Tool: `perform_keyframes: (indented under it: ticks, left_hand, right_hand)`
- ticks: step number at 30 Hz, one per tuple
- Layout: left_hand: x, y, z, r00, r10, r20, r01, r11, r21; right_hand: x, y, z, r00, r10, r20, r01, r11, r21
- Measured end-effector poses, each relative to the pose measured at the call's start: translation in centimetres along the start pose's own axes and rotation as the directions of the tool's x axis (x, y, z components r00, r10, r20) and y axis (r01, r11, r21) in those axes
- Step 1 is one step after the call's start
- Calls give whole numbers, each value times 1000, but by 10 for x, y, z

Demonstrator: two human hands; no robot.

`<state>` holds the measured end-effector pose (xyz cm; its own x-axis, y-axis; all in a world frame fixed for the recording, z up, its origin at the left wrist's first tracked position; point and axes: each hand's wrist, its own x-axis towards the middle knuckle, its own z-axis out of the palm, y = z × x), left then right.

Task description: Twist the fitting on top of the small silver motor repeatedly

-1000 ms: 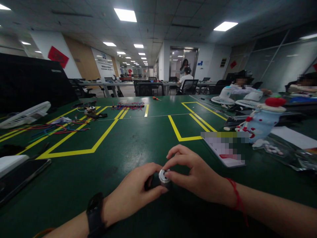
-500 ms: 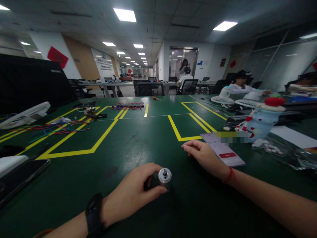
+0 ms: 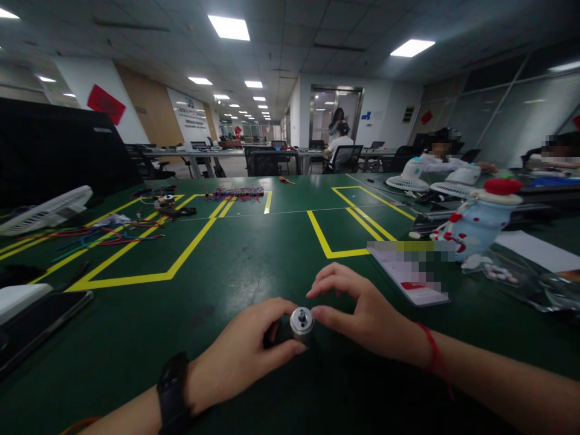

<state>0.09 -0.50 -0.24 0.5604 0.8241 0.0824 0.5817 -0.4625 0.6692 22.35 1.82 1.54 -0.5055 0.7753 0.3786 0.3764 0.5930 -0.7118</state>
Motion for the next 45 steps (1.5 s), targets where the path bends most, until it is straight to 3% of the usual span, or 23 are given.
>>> perform_keyframes:
  ticks: [3, 7, 10, 13, 18, 21, 24, 26, 28, 30, 32, 35, 38, 42, 45]
  left_hand:
    - [0, -1, 1, 1000, 0, -3, 0, 1000, 2]
    - [-1, 1, 0, 1000, 1, -3, -1, 1000, 5]
    - [0, 2, -2, 1000, 8, -1, -8, 1000, -7]
    - [0, 2, -3, 1000, 9, 2, -9, 1000, -16]
    - [0, 0, -2, 1000, -6, 11, 6, 1000, -17]
    - [0, -1, -2, 1000, -13, 14, 13, 1000, -23]
    - [-1, -1, -1, 1000, -10, 11, 10, 1000, -27]
    - [-1, -1, -1, 1000, -1, 8, 1, 999, -34]
    - [-1, -1, -2, 1000, 4, 6, -4, 999, -38]
    - [0, 0, -2, 1000, -2, 9, 2, 999, -33]
    - [0, 0, -2, 1000, -8, 14, 9, 1000, -26]
    - [-1, 0, -2, 1000, -7, 16, 7, 1000, -21]
    - [0, 0, -2, 1000, 1, 13, 0, 1000, -22]
    - [0, -1, -1, 1000, -1, -1, 1, 1000, -12]
    - [0, -1, 0, 1000, -1, 1, 1, 1000, 3]
  right_hand:
    - [0, -13, 8, 997, -72, -2, 72, 997, 35]
    - [1, -7, 1, 995, -57, -81, 63, 996, 67]
    - [-4, 6, -11, 997, -3, 83, 0, 999, 47]
    - [-9, 17, -16, 954, 15, 299, 0, 999, -50]
    - [-10, 20, -16, 920, 2, 392, 40, 994, -99]
    - [-7, 23, -19, 946, 24, 324, -30, 999, 14]
    - [-4, 33, -23, 976, 185, 118, -200, 970, 137]
    - [-1, 39, -25, 946, 325, 2, -321, 931, 173]
    - [0, 42, -25, 924, 382, -33, -372, 914, 163]
    - [-2, 40, -24, 952, 304, 45, -307, 946, 104]
    - [-5, 34, -23, 969, 136, 208, -138, 990, -4]
    - [-10, 25, -20, 933, -39, 358, 101, 983, -154]
    - [-12, 20, -14, 954, -59, 294, 107, 983, -150]
    - [-5, 10, -4, 998, -57, 38, 57, 998, 6]
    - [1, -3, 1, 997, -71, 21, 71, 997, -18]
